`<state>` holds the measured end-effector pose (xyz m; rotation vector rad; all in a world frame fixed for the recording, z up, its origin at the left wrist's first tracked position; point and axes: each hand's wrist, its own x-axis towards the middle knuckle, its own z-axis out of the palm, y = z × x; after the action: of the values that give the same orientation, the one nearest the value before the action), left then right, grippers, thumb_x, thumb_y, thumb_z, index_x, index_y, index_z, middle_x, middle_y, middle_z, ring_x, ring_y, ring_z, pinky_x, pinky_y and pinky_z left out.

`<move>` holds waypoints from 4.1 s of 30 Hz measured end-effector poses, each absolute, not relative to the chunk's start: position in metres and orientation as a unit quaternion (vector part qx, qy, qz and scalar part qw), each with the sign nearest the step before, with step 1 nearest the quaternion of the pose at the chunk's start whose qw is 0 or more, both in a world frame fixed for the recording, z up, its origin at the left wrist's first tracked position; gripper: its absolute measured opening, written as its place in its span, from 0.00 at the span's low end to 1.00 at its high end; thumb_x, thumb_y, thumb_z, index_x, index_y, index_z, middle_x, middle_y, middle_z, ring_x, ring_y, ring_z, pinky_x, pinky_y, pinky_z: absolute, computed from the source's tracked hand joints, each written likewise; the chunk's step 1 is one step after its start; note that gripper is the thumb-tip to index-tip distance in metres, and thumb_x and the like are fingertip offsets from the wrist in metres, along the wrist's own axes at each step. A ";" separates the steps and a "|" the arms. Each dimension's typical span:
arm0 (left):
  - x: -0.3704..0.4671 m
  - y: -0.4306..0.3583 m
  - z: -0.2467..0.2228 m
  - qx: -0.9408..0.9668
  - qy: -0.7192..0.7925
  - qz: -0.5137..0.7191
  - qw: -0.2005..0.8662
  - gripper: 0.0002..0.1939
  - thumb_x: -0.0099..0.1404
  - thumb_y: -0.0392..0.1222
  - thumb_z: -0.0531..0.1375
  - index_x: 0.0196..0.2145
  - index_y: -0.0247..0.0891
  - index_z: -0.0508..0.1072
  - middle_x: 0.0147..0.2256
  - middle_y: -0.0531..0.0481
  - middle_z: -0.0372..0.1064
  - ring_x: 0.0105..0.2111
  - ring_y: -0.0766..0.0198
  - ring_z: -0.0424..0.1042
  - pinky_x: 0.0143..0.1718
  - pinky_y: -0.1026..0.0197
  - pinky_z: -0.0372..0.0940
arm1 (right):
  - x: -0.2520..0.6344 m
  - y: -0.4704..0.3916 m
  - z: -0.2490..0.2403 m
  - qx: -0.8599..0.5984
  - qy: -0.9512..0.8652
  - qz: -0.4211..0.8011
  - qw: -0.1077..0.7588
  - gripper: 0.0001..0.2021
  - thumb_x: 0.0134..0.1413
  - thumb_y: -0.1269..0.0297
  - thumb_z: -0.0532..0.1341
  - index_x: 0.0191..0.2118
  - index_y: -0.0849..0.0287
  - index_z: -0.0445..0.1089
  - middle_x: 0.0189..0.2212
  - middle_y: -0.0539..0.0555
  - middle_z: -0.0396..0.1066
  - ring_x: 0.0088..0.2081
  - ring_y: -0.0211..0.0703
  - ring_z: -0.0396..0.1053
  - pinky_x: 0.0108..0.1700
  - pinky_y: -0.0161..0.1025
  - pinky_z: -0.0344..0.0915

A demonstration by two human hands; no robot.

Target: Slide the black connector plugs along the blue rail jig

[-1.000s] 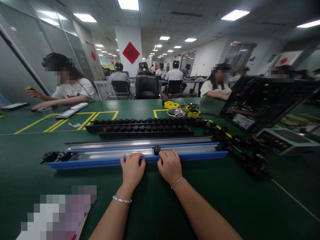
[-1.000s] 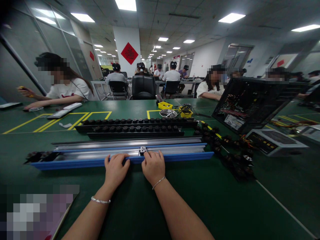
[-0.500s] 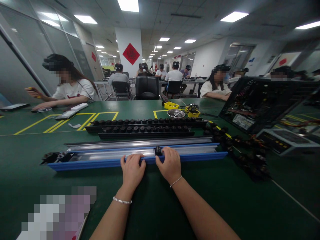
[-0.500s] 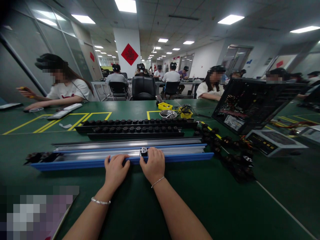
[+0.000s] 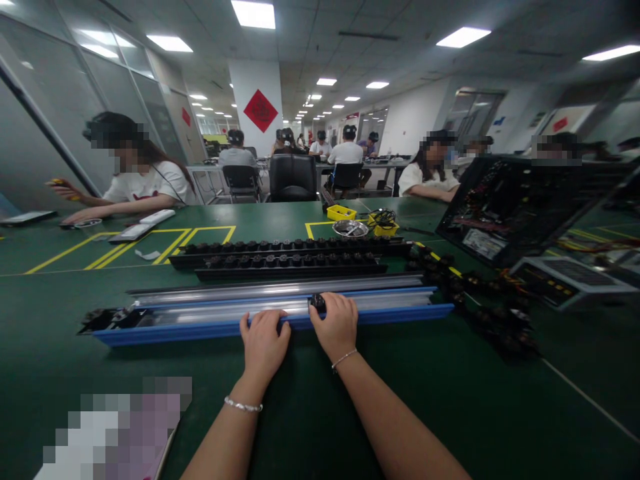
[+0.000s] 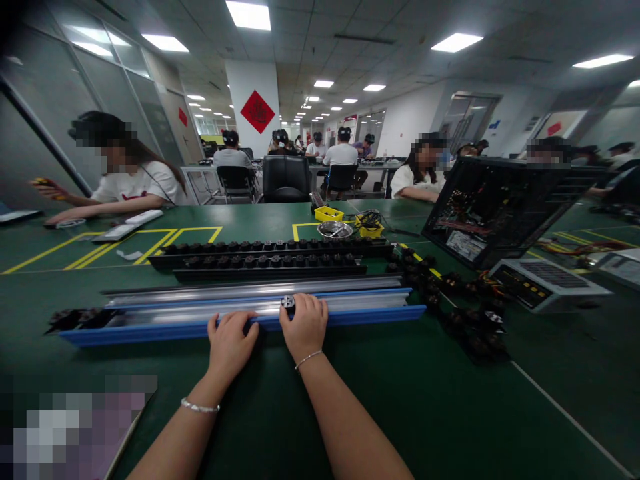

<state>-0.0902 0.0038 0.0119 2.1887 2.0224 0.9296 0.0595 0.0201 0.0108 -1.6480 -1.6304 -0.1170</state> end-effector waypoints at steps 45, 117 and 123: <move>-0.090 0.003 0.012 0.703 0.647 0.294 0.008 0.10 0.60 0.40 0.51 0.37 0.43 0.71 0.39 0.50 0.74 0.47 0.57 0.67 0.59 0.44 0.39 | 0.069 0.020 0.004 -0.661 -0.623 -0.075 0.411 0.12 0.52 0.60 0.57 0.38 0.62 0.71 0.43 0.60 0.73 0.48 0.50 0.66 0.58 0.54 0.47; -0.092 0.005 0.009 0.704 0.646 0.295 0.009 0.10 0.59 0.41 0.52 0.37 0.43 0.71 0.39 0.50 0.74 0.46 0.57 0.67 0.58 0.43 0.39 | 0.083 0.020 0.004 -0.693 -0.580 -0.104 0.415 0.07 0.51 0.62 0.56 0.33 0.60 0.66 0.36 0.59 0.72 0.43 0.49 0.65 0.54 0.48 0.50; -0.092 0.004 0.011 0.706 0.644 0.294 0.008 0.10 0.60 0.41 0.52 0.37 0.43 0.71 0.39 0.50 0.74 0.46 0.57 0.67 0.58 0.43 0.39 | 0.084 0.021 0.001 -0.701 -0.571 -0.108 0.413 0.07 0.50 0.62 0.57 0.34 0.60 0.67 0.37 0.59 0.72 0.46 0.50 0.64 0.56 0.49 0.48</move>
<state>-0.0918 0.0042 0.0110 2.2080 2.0135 0.9179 0.0841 0.0215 0.0006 -1.7619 -1.4360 -0.2705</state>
